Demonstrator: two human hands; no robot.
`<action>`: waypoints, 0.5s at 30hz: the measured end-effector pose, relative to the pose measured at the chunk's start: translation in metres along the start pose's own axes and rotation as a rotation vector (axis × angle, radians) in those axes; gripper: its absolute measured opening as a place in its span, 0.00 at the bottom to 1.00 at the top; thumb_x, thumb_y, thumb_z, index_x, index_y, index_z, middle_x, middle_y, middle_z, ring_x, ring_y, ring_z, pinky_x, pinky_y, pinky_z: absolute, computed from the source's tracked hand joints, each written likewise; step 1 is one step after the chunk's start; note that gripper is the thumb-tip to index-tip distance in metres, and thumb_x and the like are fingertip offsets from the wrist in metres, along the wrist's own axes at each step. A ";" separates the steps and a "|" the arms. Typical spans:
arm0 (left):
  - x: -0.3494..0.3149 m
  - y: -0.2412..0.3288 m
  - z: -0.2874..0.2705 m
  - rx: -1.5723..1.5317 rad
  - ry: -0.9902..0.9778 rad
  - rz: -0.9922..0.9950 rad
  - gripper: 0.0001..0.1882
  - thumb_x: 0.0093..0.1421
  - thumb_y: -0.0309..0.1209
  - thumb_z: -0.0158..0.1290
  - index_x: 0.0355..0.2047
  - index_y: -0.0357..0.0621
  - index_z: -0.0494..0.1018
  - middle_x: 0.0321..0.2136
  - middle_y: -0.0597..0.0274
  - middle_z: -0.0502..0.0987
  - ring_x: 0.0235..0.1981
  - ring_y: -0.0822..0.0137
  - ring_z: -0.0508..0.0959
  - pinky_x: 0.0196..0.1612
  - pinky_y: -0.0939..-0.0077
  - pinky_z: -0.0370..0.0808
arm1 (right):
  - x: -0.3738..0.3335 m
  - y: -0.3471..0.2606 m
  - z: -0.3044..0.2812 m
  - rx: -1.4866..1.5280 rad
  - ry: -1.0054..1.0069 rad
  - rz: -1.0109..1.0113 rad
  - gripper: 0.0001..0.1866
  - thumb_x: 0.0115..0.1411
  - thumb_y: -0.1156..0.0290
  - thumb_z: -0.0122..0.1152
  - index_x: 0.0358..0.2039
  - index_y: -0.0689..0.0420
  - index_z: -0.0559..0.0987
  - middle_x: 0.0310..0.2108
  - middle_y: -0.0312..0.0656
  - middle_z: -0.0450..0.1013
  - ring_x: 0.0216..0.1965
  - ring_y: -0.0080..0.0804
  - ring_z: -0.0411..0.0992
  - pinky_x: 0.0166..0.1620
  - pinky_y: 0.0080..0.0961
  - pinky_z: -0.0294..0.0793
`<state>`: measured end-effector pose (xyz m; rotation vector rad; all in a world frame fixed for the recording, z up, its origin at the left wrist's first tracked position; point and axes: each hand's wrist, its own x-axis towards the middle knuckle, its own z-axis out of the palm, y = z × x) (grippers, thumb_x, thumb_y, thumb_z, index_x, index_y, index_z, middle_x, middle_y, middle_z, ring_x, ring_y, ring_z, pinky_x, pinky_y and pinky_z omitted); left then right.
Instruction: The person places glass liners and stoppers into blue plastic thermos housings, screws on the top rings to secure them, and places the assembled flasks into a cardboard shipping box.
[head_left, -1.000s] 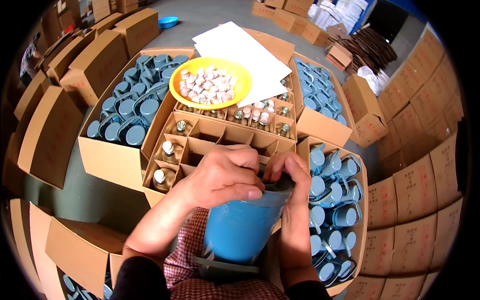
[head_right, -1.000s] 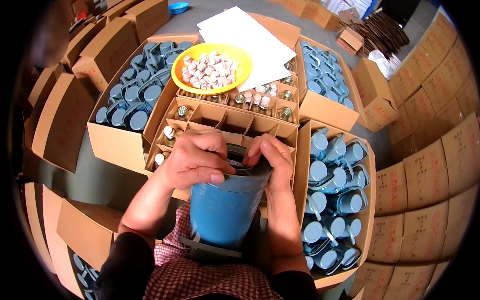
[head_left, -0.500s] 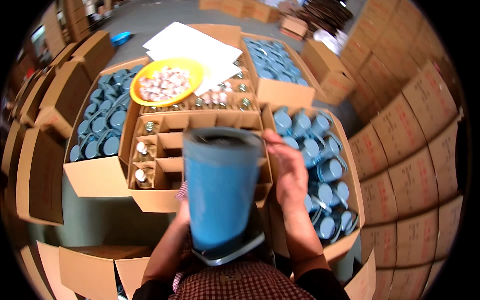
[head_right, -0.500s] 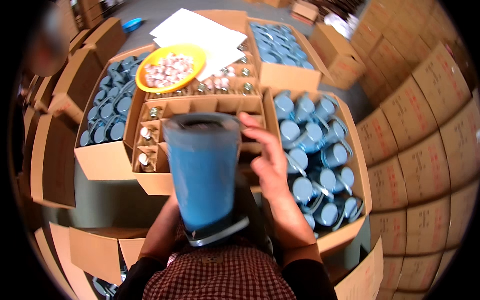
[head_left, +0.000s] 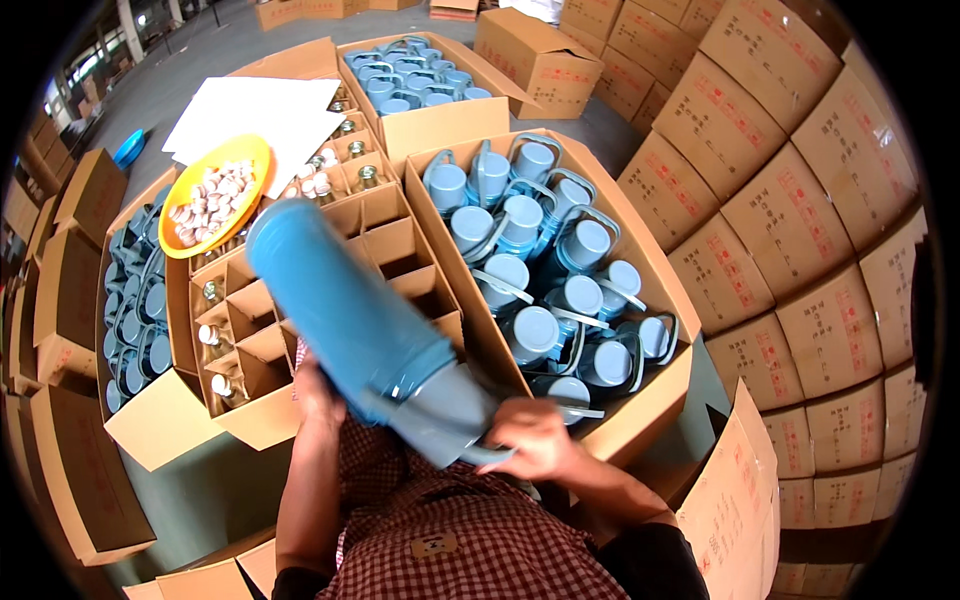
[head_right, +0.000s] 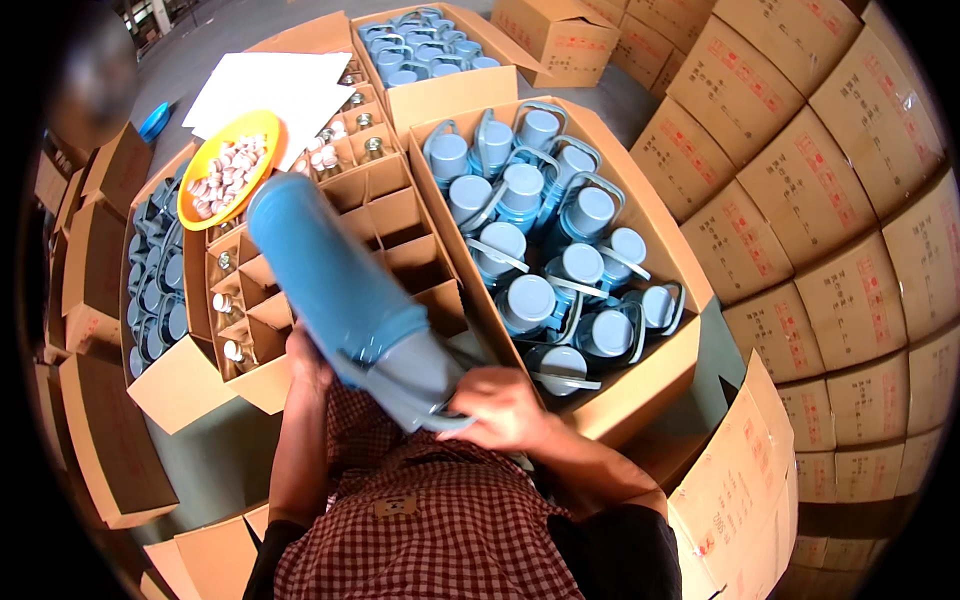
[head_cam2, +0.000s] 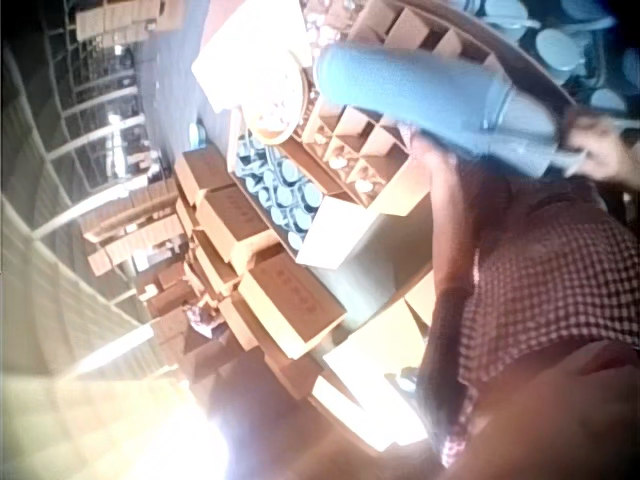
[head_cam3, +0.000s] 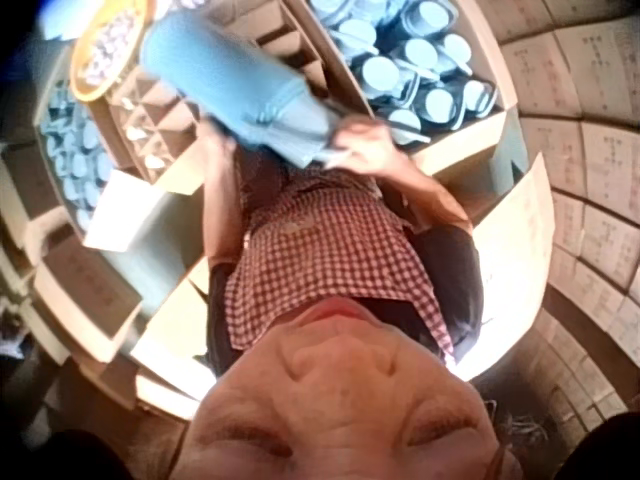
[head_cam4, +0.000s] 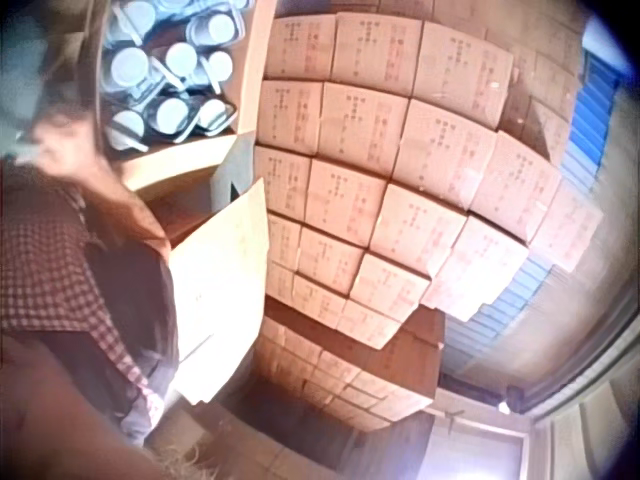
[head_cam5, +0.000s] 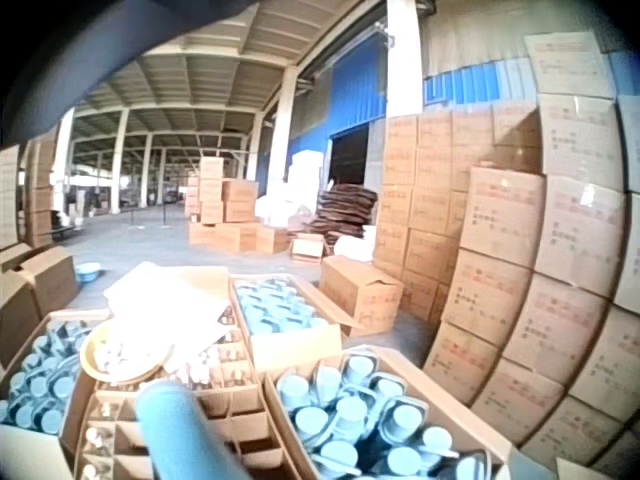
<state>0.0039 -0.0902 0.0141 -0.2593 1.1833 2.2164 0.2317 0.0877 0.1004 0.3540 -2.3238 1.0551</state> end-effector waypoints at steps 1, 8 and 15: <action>-0.018 0.006 0.049 -0.051 0.033 0.006 0.22 0.66 0.43 0.34 0.50 0.41 0.64 0.44 0.54 0.72 0.46 0.59 0.72 0.49 0.64 0.70 | -0.001 -0.003 -0.018 -0.077 0.106 0.069 0.15 0.47 0.62 0.67 0.18 0.57 0.73 0.16 0.40 0.66 0.18 0.39 0.68 0.22 0.29 0.66; -0.024 -0.009 0.095 0.285 -0.499 0.046 0.16 0.65 0.36 0.41 0.44 0.35 0.67 0.36 0.53 0.78 0.28 0.64 0.80 0.24 0.79 0.73 | -0.003 -0.006 -0.132 -0.115 0.763 0.397 0.18 0.57 0.56 0.57 0.23 0.61 0.73 0.15 0.34 0.67 0.19 0.20 0.65 0.24 0.17 0.63; -0.011 -0.043 0.044 0.351 -0.348 -0.051 0.13 0.65 0.33 0.41 0.41 0.35 0.69 0.32 0.51 0.78 0.25 0.64 0.80 0.23 0.78 0.73 | -0.004 0.014 -0.174 -0.513 0.561 0.648 0.19 0.57 0.58 0.58 0.20 0.62 0.72 0.14 0.33 0.66 0.17 0.19 0.62 0.22 0.16 0.60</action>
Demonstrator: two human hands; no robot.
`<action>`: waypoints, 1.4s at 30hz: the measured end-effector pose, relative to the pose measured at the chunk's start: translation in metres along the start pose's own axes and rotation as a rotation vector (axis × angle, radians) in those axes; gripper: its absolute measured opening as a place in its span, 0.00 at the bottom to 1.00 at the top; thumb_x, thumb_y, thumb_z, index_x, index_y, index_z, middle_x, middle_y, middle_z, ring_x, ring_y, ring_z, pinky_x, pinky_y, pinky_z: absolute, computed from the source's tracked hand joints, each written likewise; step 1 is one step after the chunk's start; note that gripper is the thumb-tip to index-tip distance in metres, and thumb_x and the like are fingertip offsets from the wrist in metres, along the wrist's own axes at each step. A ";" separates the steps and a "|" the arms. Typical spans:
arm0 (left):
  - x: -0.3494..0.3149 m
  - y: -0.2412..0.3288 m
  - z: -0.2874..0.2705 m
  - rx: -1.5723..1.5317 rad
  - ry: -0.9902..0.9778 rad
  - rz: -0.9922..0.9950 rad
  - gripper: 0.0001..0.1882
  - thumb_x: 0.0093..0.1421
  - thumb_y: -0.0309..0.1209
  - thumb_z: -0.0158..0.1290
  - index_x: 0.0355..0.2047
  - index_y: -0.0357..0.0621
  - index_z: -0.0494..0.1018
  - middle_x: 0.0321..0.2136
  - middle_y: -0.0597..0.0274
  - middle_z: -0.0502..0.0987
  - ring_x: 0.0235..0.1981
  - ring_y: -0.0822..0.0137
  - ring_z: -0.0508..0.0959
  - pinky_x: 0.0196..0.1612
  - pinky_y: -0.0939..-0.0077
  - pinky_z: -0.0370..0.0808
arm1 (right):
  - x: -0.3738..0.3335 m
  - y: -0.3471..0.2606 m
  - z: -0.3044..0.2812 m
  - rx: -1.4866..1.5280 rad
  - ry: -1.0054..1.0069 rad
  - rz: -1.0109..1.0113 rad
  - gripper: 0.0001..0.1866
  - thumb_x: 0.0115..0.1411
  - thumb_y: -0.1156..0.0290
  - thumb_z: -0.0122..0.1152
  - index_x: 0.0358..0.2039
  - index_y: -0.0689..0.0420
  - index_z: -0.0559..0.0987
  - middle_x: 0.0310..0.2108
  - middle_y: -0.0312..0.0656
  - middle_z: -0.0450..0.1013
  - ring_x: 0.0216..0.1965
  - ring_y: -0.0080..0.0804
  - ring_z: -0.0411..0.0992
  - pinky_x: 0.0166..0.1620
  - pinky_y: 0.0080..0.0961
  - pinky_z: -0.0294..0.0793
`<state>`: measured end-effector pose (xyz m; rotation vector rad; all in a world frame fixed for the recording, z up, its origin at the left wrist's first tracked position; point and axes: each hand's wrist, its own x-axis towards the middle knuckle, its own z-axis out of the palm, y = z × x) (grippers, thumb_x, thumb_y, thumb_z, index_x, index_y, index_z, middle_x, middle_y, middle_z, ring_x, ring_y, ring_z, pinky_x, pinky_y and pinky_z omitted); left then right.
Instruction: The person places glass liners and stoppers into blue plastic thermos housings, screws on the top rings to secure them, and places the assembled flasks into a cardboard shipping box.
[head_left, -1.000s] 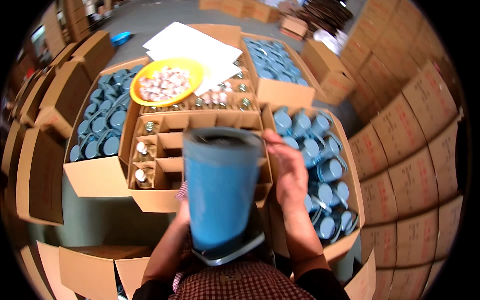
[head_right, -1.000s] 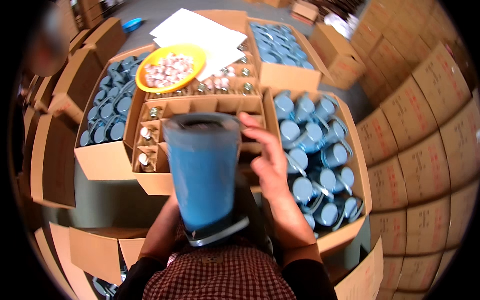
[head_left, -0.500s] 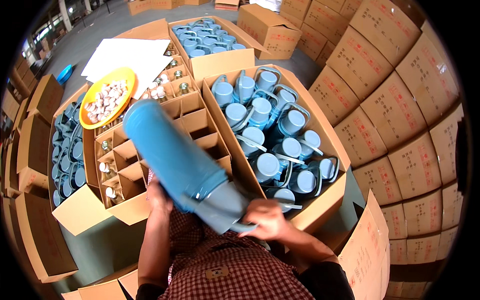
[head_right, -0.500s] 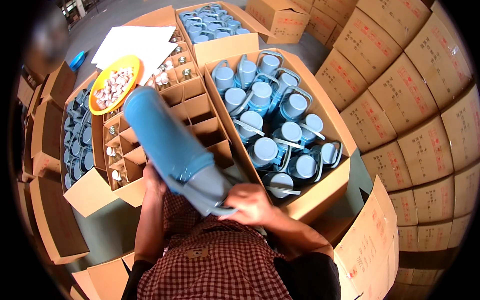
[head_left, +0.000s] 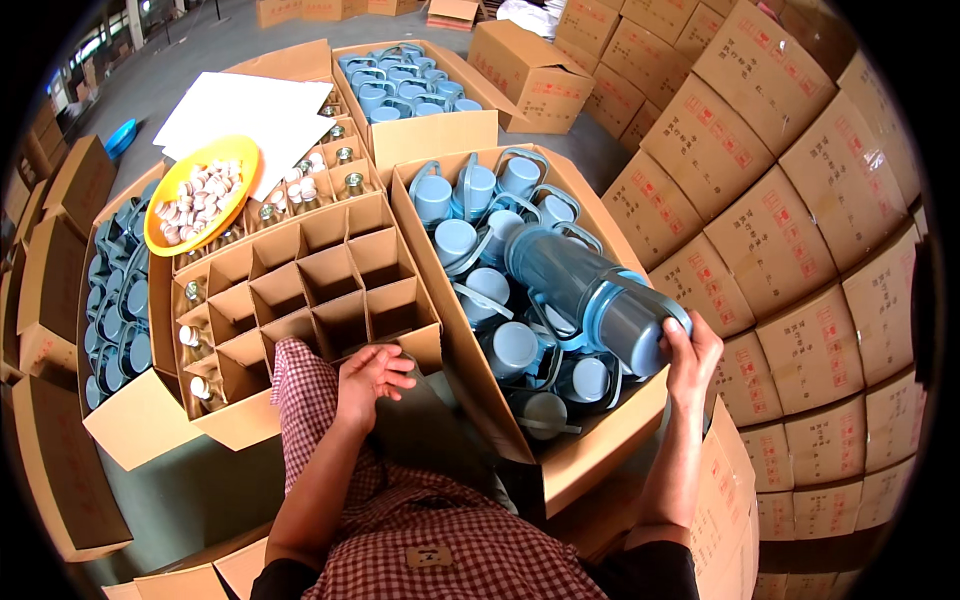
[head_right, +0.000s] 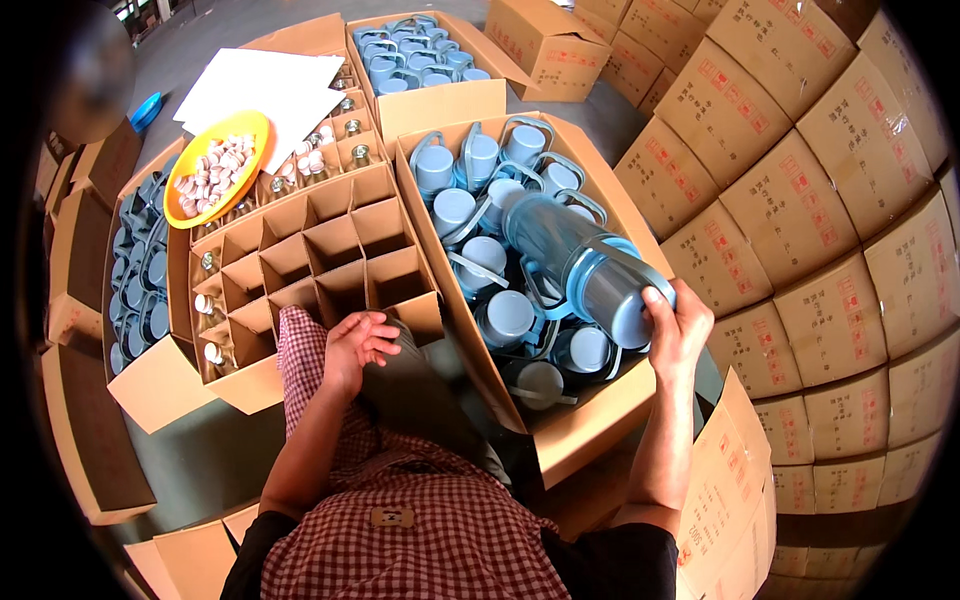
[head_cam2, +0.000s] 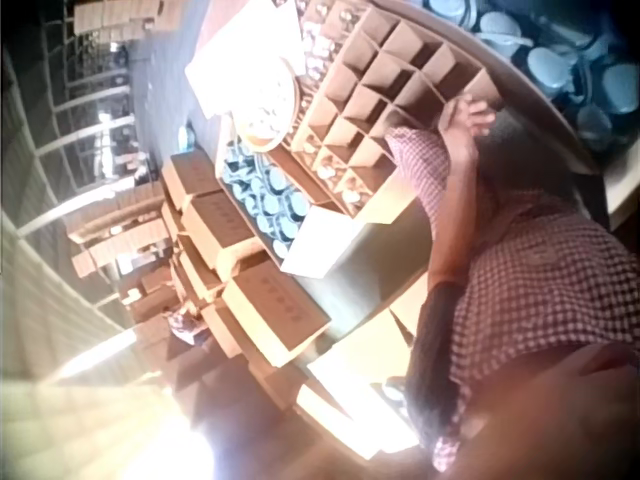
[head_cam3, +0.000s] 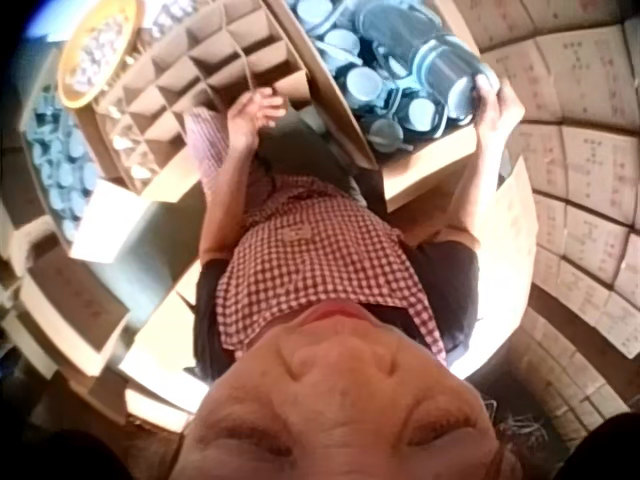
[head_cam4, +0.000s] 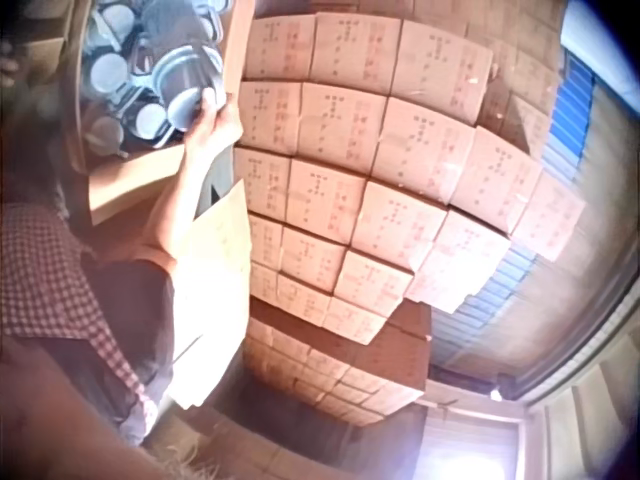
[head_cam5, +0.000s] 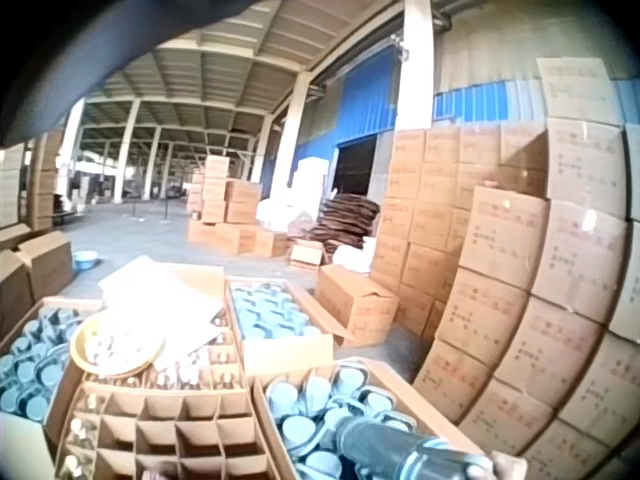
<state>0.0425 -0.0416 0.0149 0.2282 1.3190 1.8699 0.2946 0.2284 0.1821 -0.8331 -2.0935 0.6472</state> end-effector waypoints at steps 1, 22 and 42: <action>0.001 -0.004 -0.002 0.013 0.022 -0.009 0.13 0.65 0.33 0.42 0.40 0.35 0.70 0.31 0.52 0.78 0.24 0.64 0.80 0.21 0.78 0.73 | 0.008 0.006 0.004 -0.022 -0.037 0.045 0.19 0.57 0.58 0.58 0.20 0.62 0.71 0.14 0.33 0.66 0.17 0.19 0.62 0.21 0.16 0.60; 0.004 -0.005 -0.041 -0.022 0.025 0.027 0.09 0.61 0.27 0.45 0.38 0.35 0.70 0.27 0.51 0.78 0.16 0.62 0.78 0.11 0.81 0.69 | 0.181 -0.044 0.161 -0.717 -0.501 -0.376 0.19 0.55 0.54 0.55 0.29 0.59 0.77 0.27 0.53 0.73 0.35 0.51 0.72 0.38 0.41 0.70; 0.003 -0.007 -0.058 -0.136 -0.055 0.029 0.09 0.62 0.28 0.43 0.38 0.38 0.71 0.28 0.48 0.78 0.15 0.62 0.77 0.10 0.80 0.70 | 0.219 0.117 0.048 -0.444 -0.156 0.327 0.26 0.57 0.54 0.54 0.11 0.61 0.72 0.07 0.41 0.65 0.07 0.34 0.64 0.18 0.29 0.67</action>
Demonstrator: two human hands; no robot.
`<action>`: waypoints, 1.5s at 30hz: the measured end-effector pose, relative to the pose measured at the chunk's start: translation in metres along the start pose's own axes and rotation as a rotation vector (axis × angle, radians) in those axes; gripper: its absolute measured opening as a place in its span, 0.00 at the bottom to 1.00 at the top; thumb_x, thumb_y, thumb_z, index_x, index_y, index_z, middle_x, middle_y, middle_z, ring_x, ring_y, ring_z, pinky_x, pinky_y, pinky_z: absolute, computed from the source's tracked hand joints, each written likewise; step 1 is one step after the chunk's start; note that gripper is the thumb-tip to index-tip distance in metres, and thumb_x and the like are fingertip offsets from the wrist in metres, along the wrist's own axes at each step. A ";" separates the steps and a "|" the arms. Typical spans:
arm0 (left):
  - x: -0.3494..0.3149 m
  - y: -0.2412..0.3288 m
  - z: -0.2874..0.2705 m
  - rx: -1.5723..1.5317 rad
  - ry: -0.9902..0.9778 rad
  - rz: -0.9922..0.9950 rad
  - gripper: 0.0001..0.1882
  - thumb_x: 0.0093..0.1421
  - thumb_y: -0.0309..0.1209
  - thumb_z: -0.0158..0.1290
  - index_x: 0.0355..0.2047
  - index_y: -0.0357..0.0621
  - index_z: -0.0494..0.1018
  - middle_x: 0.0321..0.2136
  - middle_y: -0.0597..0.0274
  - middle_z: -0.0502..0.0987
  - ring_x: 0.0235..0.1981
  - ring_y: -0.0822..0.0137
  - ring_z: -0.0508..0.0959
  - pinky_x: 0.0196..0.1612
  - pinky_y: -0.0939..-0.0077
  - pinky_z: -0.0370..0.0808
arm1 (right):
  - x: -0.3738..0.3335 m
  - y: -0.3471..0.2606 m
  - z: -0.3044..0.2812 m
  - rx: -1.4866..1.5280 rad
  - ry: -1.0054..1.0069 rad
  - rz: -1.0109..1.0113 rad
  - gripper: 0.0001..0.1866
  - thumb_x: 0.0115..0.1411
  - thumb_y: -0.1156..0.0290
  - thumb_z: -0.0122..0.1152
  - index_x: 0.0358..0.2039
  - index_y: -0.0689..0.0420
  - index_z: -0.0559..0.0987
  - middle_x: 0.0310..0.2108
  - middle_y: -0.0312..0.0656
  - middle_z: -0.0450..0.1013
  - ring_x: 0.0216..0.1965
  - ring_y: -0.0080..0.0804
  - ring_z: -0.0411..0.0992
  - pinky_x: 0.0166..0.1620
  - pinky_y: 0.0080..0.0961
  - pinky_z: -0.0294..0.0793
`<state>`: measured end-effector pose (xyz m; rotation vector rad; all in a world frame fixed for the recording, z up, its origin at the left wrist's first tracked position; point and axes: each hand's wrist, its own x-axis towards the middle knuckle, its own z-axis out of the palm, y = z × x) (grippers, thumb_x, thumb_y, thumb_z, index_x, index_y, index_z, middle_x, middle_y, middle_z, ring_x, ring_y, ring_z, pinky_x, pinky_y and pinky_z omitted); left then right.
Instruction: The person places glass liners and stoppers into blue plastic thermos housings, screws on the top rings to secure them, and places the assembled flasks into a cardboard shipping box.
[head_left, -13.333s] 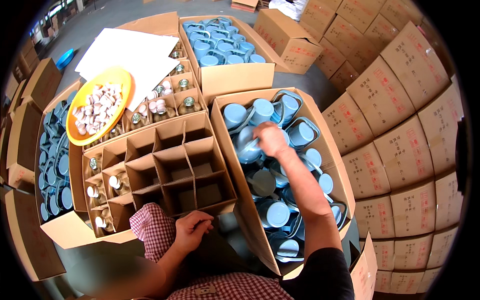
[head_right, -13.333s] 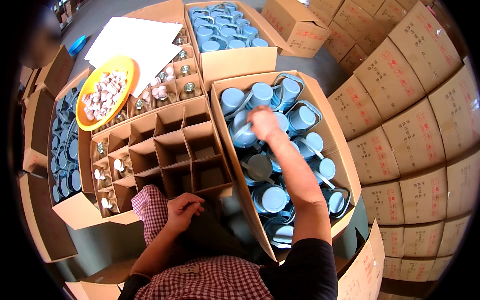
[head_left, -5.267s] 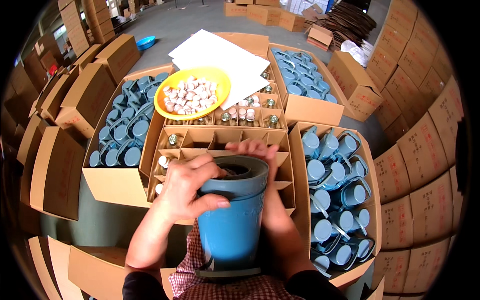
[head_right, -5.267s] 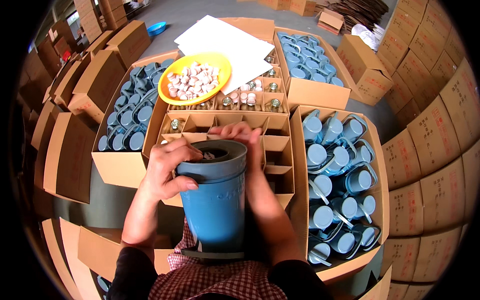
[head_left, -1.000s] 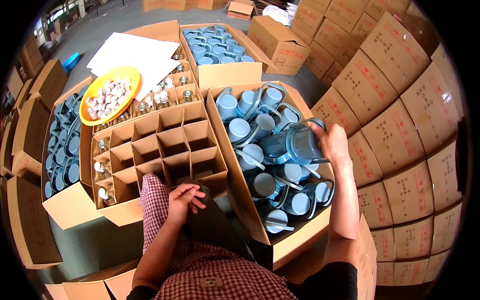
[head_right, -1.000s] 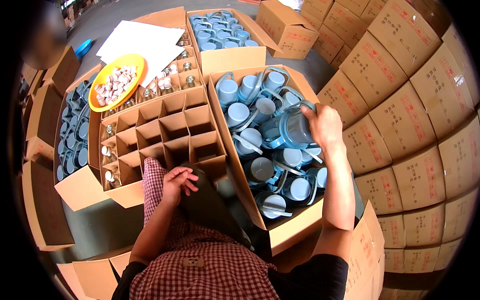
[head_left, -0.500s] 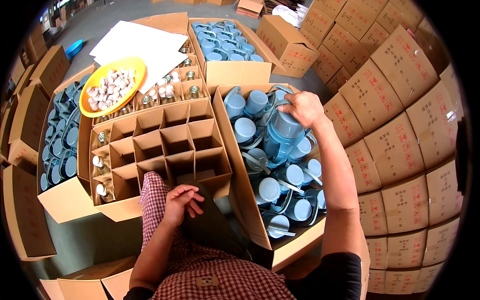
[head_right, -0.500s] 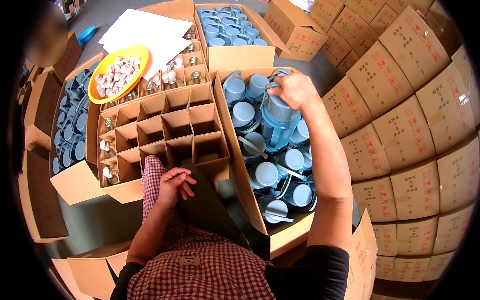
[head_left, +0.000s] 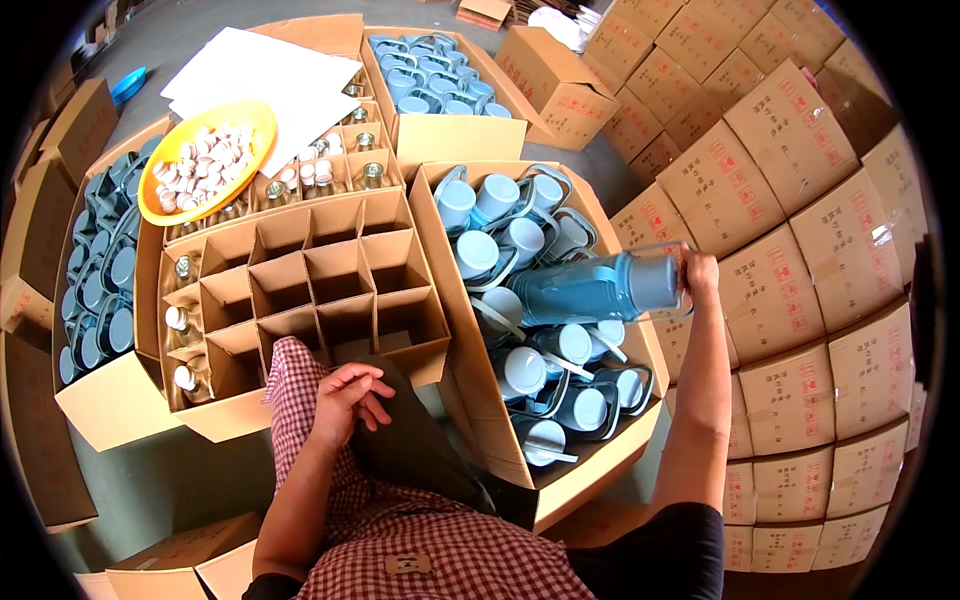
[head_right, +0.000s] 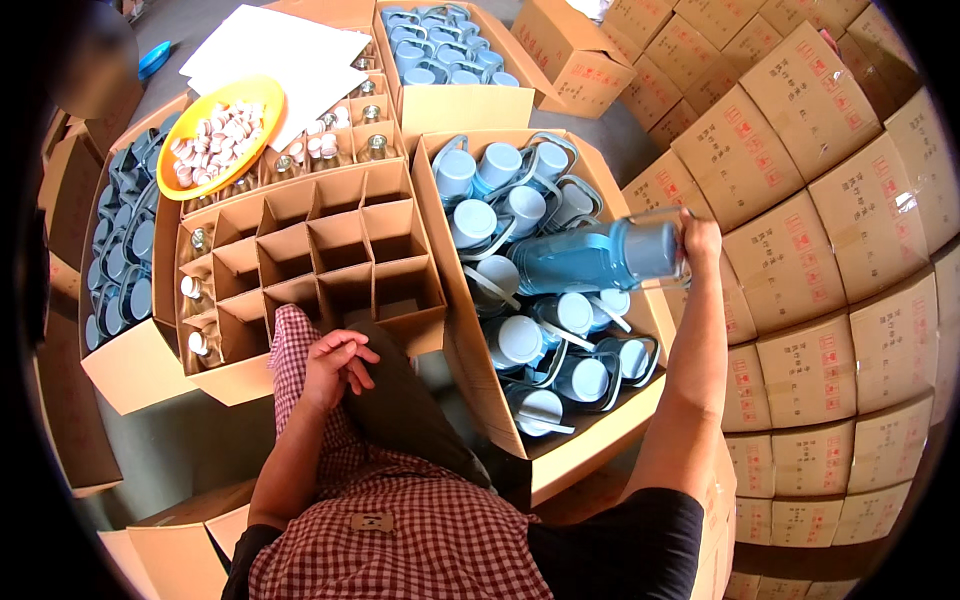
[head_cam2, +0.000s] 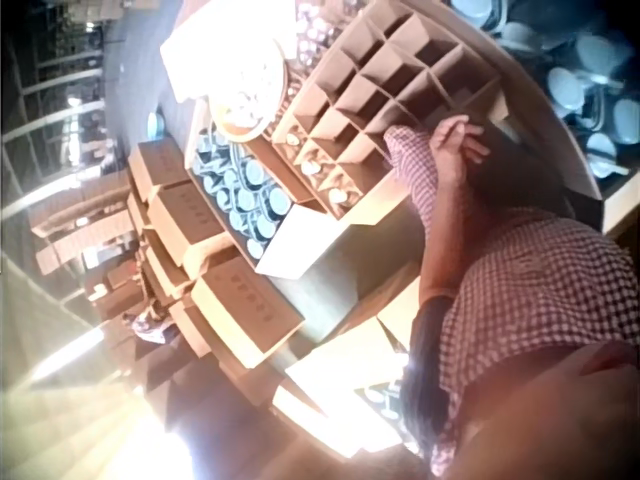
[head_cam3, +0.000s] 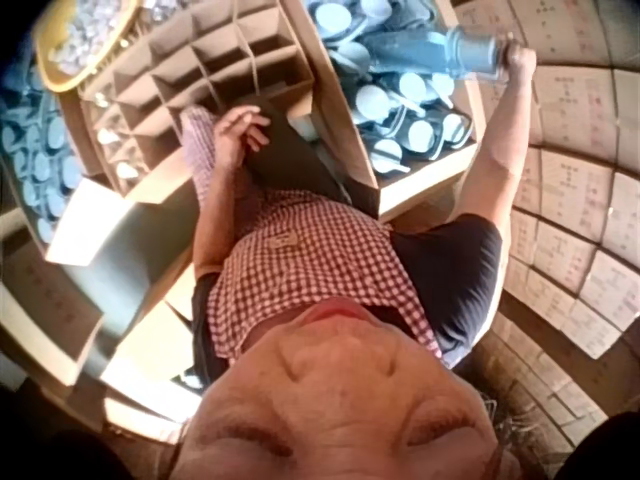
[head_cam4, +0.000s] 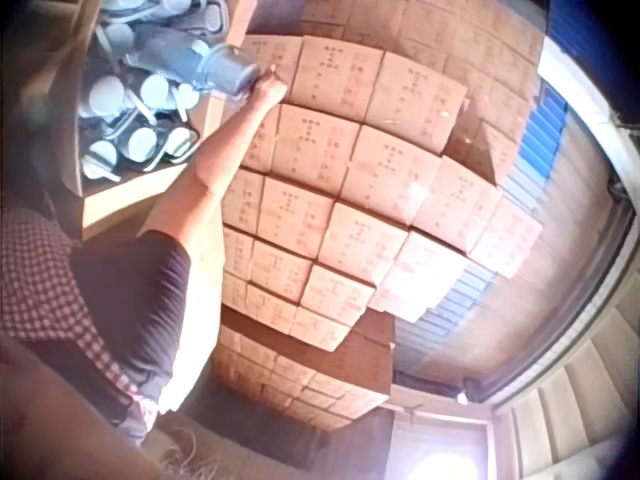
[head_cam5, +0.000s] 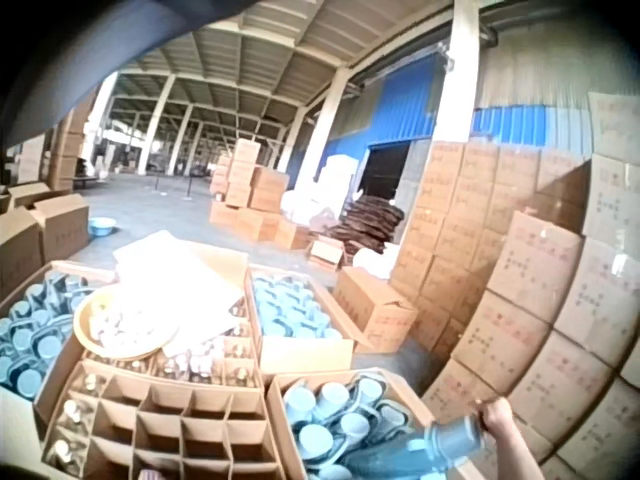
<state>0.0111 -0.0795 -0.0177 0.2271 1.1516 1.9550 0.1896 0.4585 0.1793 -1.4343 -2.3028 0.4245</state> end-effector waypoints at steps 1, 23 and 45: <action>0.000 -0.001 0.001 0.007 0.004 0.002 0.09 0.62 0.28 0.43 0.38 0.37 0.71 0.28 0.48 0.78 0.15 0.62 0.77 0.10 0.80 0.70 | -0.008 0.009 0.004 0.012 0.053 -0.025 0.26 0.58 0.55 0.52 0.11 0.62 0.72 0.06 0.43 0.65 0.08 0.35 0.66 0.18 0.31 0.68; -0.005 -0.002 -0.001 0.093 0.040 0.032 0.09 0.62 0.26 0.41 0.38 0.39 0.71 0.28 0.48 0.78 0.14 0.62 0.77 0.10 0.79 0.70 | -0.097 -0.016 0.206 -0.011 -0.359 -0.506 0.18 0.43 0.63 0.67 0.37 0.51 0.79 0.39 0.45 0.74 0.47 0.40 0.69 0.50 0.33 0.68; -0.003 -0.001 0.002 0.095 0.023 0.039 0.09 0.61 0.26 0.43 0.38 0.38 0.71 0.28 0.47 0.78 0.13 0.62 0.77 0.10 0.79 0.71 | -0.166 -0.143 0.216 -0.099 -0.179 -0.608 0.19 0.50 0.51 0.60 0.25 0.56 0.75 0.25 0.49 0.74 0.30 0.50 0.74 0.33 0.44 0.71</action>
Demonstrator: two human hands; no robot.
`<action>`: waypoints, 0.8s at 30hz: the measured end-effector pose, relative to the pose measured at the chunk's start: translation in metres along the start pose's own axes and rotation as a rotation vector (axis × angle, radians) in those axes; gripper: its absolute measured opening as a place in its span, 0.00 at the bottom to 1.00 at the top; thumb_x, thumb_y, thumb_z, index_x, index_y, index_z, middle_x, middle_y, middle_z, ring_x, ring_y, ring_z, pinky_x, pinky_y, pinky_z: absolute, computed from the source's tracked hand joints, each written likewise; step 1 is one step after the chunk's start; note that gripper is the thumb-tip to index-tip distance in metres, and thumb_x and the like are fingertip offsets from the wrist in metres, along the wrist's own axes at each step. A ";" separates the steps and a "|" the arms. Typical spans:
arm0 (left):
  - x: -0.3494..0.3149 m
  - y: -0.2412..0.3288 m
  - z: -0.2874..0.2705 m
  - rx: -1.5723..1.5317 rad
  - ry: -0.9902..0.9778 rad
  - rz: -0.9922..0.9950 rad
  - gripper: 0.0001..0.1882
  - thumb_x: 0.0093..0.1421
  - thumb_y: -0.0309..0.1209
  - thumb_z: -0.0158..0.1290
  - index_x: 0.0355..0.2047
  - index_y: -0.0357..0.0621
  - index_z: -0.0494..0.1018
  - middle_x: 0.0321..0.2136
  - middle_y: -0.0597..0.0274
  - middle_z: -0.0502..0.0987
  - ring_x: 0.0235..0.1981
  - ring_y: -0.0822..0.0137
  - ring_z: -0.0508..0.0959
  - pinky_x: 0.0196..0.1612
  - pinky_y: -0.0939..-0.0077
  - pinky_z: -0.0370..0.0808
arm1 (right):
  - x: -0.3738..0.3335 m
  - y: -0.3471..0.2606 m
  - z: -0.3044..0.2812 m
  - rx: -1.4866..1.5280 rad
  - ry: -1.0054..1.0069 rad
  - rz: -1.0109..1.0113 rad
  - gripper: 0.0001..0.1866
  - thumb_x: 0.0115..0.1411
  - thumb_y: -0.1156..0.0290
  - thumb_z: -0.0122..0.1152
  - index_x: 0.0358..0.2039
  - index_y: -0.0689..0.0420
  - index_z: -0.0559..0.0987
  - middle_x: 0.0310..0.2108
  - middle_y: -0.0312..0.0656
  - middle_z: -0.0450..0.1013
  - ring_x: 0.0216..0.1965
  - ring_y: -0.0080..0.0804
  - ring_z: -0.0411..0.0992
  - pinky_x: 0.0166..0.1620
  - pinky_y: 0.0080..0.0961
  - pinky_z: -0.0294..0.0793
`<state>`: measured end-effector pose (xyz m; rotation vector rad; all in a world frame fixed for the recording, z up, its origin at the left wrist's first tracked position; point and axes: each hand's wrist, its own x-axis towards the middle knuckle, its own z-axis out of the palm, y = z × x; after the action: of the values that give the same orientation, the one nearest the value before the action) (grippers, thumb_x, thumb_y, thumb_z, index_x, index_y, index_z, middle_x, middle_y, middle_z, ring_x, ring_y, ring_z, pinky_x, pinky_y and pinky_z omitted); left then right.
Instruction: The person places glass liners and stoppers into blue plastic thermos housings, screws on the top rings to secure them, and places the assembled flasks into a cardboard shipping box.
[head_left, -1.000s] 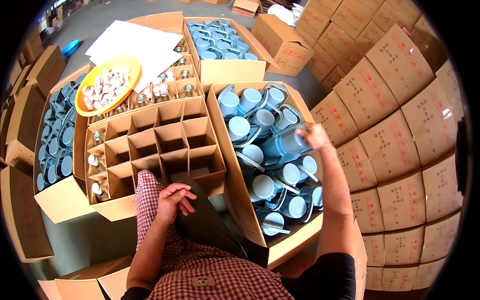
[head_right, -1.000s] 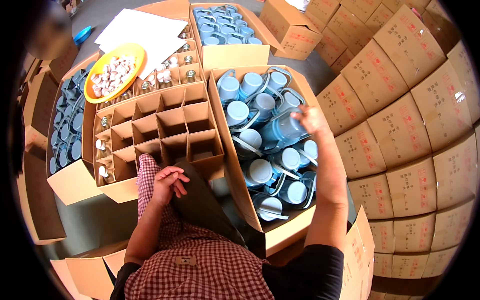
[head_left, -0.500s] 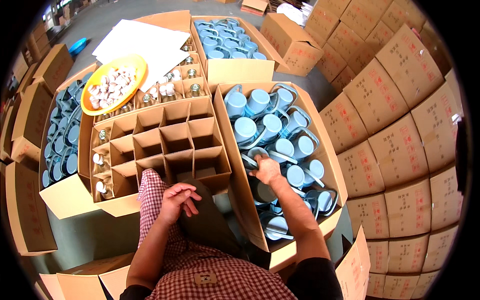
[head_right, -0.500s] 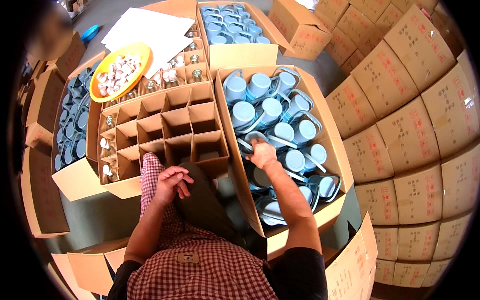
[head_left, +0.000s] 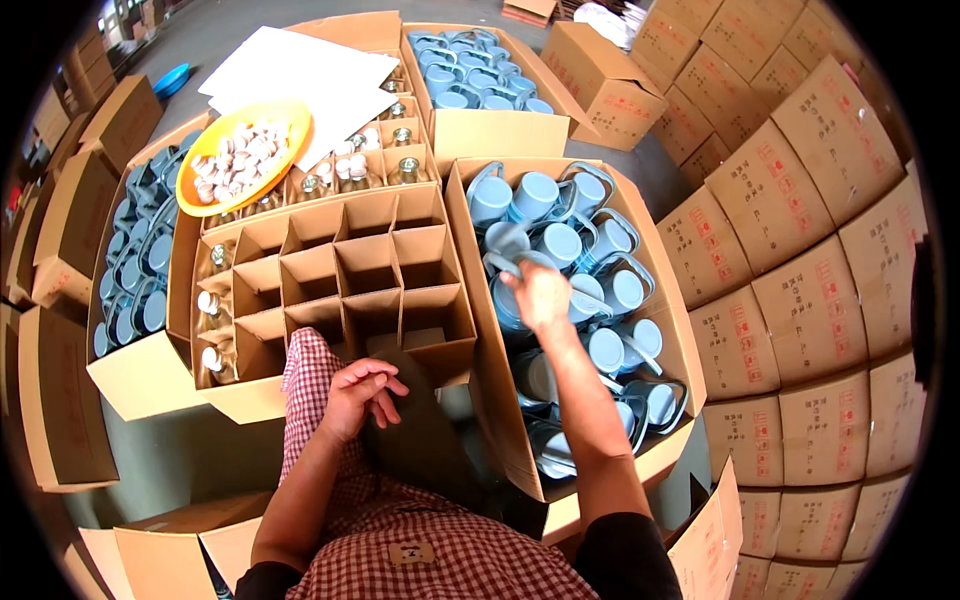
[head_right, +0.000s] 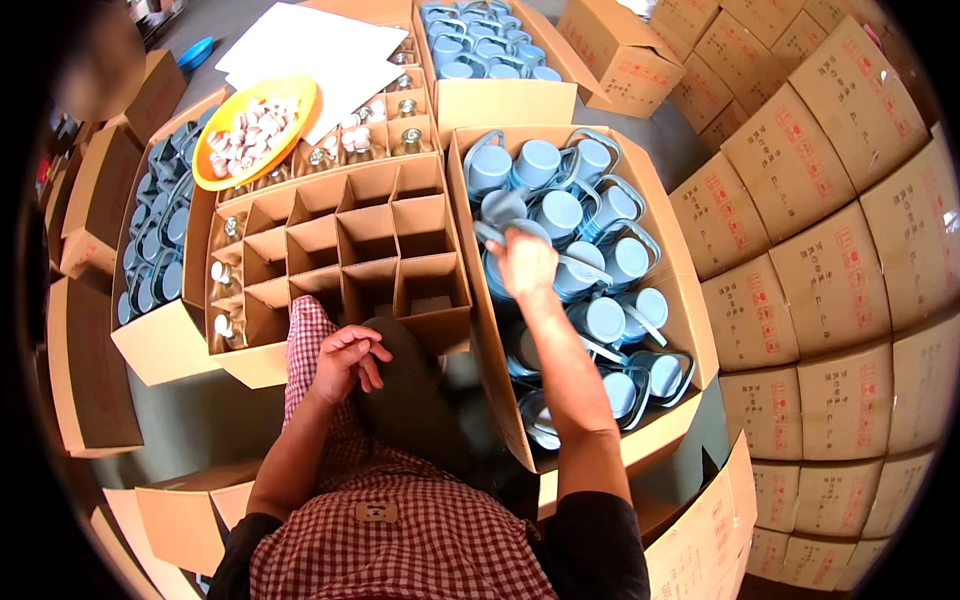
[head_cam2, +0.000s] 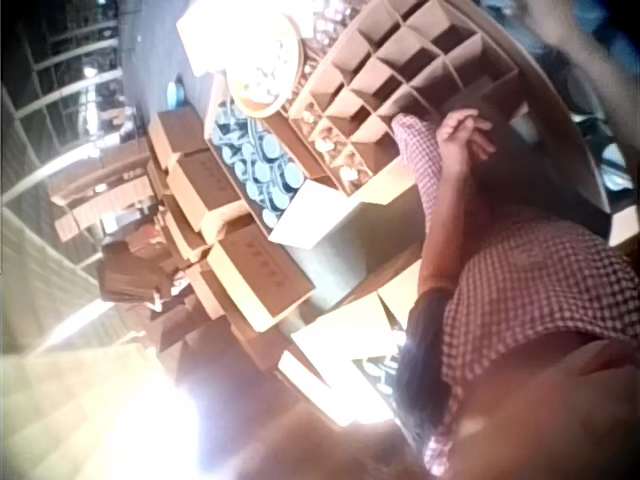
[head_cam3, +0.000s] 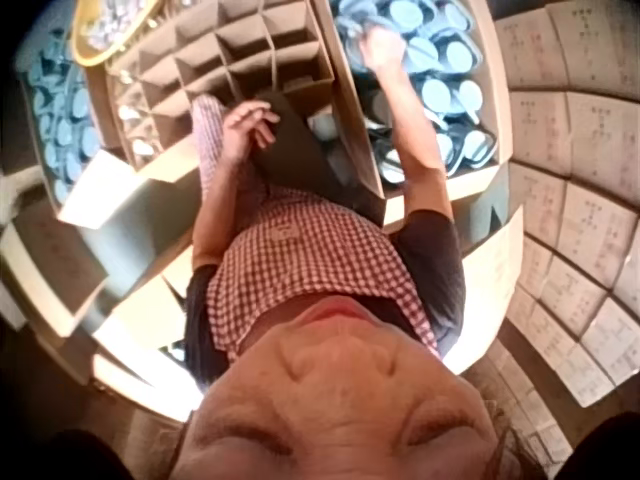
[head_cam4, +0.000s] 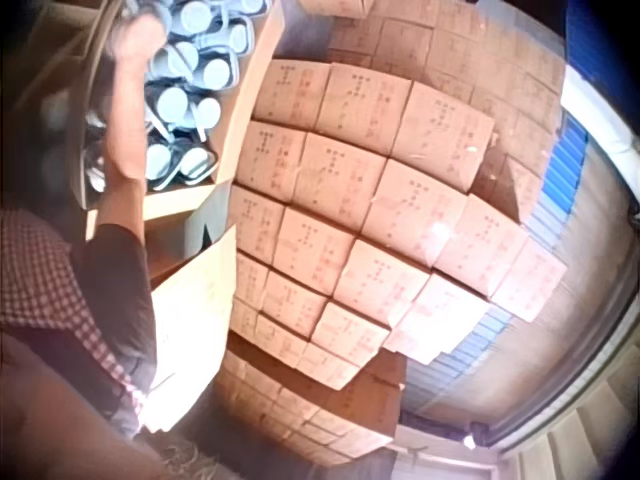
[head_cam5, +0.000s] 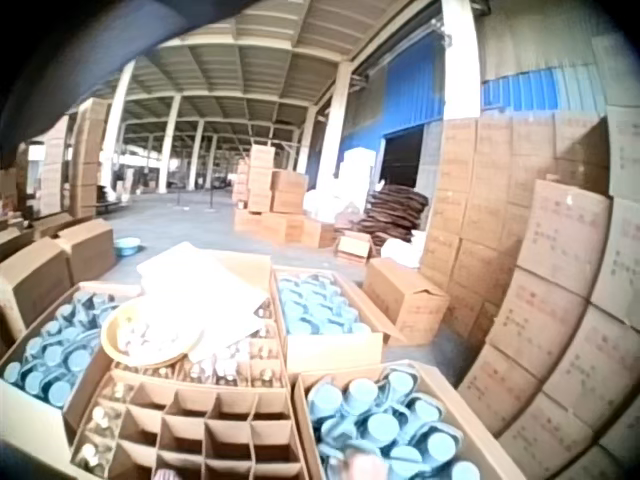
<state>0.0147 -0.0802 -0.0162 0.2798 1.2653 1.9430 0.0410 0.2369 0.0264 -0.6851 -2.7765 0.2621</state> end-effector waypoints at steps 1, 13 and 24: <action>0.001 0.001 0.001 -0.003 -0.004 -0.009 0.09 0.61 0.26 0.43 0.38 0.38 0.71 0.28 0.47 0.78 0.14 0.62 0.77 0.10 0.79 0.71 | 0.010 0.005 -0.012 0.009 -0.015 0.022 0.19 0.51 0.50 0.60 0.25 0.56 0.75 0.26 0.49 0.74 0.30 0.49 0.74 0.34 0.43 0.72; 0.003 0.016 0.024 0.037 0.002 -0.050 0.09 0.62 0.29 0.45 0.38 0.39 0.71 0.29 0.51 0.79 0.19 0.63 0.79 0.16 0.79 0.73 | -0.069 0.005 -0.294 0.713 0.201 0.046 0.17 0.53 0.57 0.61 0.25 0.60 0.75 0.15 0.30 0.63 0.16 0.15 0.60 0.20 0.14 0.55; 0.024 0.061 0.036 -0.449 0.357 0.279 0.23 0.66 0.44 0.36 0.54 0.41 0.61 0.46 0.58 0.72 0.47 0.60 0.71 0.49 0.66 0.70 | -0.163 -0.039 -0.170 1.913 0.051 0.294 0.18 0.62 0.51 0.48 0.33 0.54 0.70 0.25 0.34 0.68 0.22 0.23 0.65 0.23 0.16 0.66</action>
<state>-0.0110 -0.0510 0.0480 -0.1329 0.9981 2.5373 0.2148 0.1441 0.1619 -0.3931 -1.1724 2.2617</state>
